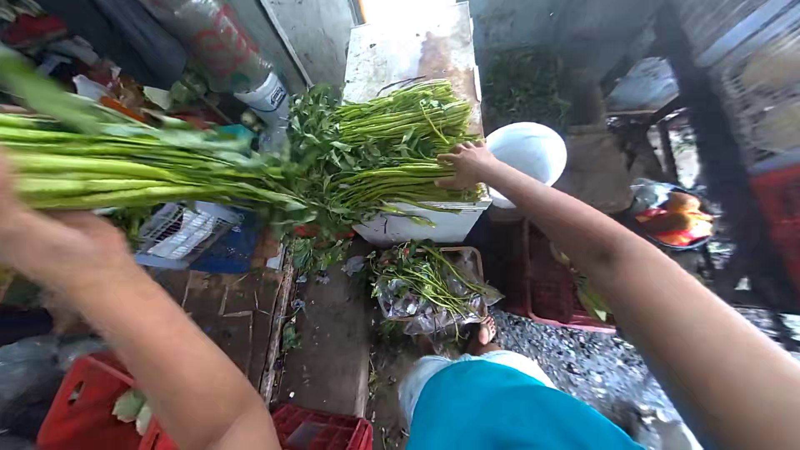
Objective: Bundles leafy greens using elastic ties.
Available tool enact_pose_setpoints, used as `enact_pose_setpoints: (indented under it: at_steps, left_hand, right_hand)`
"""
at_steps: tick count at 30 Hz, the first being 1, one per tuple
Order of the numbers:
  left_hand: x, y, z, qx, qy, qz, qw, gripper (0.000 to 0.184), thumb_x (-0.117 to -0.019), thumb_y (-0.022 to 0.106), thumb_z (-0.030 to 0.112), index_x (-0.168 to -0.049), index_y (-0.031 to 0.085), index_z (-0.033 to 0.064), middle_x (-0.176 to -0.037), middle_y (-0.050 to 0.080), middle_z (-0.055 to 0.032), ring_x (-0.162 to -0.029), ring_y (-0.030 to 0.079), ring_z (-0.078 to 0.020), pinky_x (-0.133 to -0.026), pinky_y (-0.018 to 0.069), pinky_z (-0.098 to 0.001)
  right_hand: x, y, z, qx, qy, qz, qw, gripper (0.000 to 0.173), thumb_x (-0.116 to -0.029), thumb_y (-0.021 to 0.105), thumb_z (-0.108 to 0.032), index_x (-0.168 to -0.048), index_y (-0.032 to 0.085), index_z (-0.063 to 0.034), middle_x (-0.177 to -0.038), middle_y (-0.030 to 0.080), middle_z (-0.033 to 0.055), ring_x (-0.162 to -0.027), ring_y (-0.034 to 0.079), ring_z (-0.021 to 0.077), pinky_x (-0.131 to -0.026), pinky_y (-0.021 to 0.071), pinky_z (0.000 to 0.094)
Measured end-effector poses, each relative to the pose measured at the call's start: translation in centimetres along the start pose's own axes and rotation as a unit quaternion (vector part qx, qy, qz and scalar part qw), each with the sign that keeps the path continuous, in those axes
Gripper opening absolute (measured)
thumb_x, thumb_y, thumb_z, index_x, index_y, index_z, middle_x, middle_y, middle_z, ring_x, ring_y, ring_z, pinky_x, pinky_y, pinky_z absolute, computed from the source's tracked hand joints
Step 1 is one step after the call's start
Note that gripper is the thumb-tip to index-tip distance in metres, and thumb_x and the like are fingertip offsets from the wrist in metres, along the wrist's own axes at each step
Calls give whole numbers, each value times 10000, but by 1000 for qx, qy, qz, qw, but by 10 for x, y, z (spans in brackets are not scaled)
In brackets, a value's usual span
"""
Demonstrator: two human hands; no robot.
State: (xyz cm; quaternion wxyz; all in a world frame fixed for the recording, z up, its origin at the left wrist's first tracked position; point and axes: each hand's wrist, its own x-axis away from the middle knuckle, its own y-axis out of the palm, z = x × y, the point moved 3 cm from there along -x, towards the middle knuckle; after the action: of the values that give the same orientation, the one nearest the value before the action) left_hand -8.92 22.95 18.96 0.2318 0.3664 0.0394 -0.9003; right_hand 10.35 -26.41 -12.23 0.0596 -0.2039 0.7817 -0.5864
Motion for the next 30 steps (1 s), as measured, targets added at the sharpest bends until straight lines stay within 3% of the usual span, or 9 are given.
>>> enact_pose_setpoints:
  at_steps: [4,9,11,14,19,22,24,27,30]
  left_hand:
    - [69,45,-19,11,-15,-89,996,689,-792,855,240,-1305,439,45,-1127,709,-48,-1050,705,-232,-951,600,-445]
    - [150,72,-75,190,-210,-118,952,677,-778,833,195,-1313,470,-6,-1105,725,-179,-961,738,-336,-875,630,-503]
    - [177,76,-98,243,-261,-67,932,637,-782,784,218,-1291,462,15,-1091,721,-172,-948,740,-331,-856,631,-507]
    - [201,84,-120,303,-271,-3,914,564,-817,723,308,-1262,489,51,-1079,730,-145,-986,733,-288,-875,615,-467]
    - [197,114,-124,345,-289,-26,892,552,-950,567,466,-1320,530,58,-1144,716,-141,-1046,709,-266,-933,590,-451]
    - [202,139,-113,212,-334,-69,916,794,-831,750,471,-1401,397,46,-1076,693,-34,-915,711,-115,-813,630,-336]
    - [208,158,-99,149,-324,-117,927,906,-715,866,305,-1433,402,6,-1120,684,-51,-954,701,-105,-851,623,-333]
    - [212,178,-84,169,-242,-168,941,865,-735,877,210,-1431,409,-2,-1180,678,-22,-1046,687,-77,-942,596,-307]
    - [214,190,-77,268,-246,-129,922,723,-776,840,312,-1324,460,33,-1083,713,-21,-965,714,-115,-874,620,-351]
  right_hand:
    - [-35,-23,-5,-171,192,109,960,496,-1022,578,-321,-1356,553,45,-1269,627,319,-1205,604,506,-982,471,699]
    - [-67,-15,-17,-125,251,111,953,530,-1004,615,-254,-1391,486,84,-1280,614,348,-1227,583,531,-1006,422,722]
    - [-51,-29,-28,-140,207,176,952,509,-1008,565,-203,-1434,439,48,-1179,655,332,-1103,649,524,-923,495,705]
    - [14,-81,-56,-180,64,260,946,398,-990,584,-225,-1306,618,14,-1118,653,289,-983,648,441,-880,510,621]
    - [149,-159,-113,-321,-120,242,908,244,-1031,605,-191,-1213,653,-37,-1131,651,37,-950,629,20,-882,547,218]
    - [178,-172,-146,-325,-226,241,886,210,-1013,555,-131,-1131,659,9,-1176,644,47,-1061,633,60,-919,567,246]
    - [184,-160,-172,-340,-236,218,884,209,-1055,487,-123,-1161,610,8,-1079,699,56,-955,678,90,-857,593,302]
    - [186,-125,-202,-411,-202,214,863,299,-1085,474,-129,-1322,624,-25,-925,669,60,-695,628,90,-623,572,260]
    - [189,-95,-217,-452,-187,255,834,309,-1078,502,-141,-1339,602,-10,-999,677,65,-771,630,78,-684,561,243]
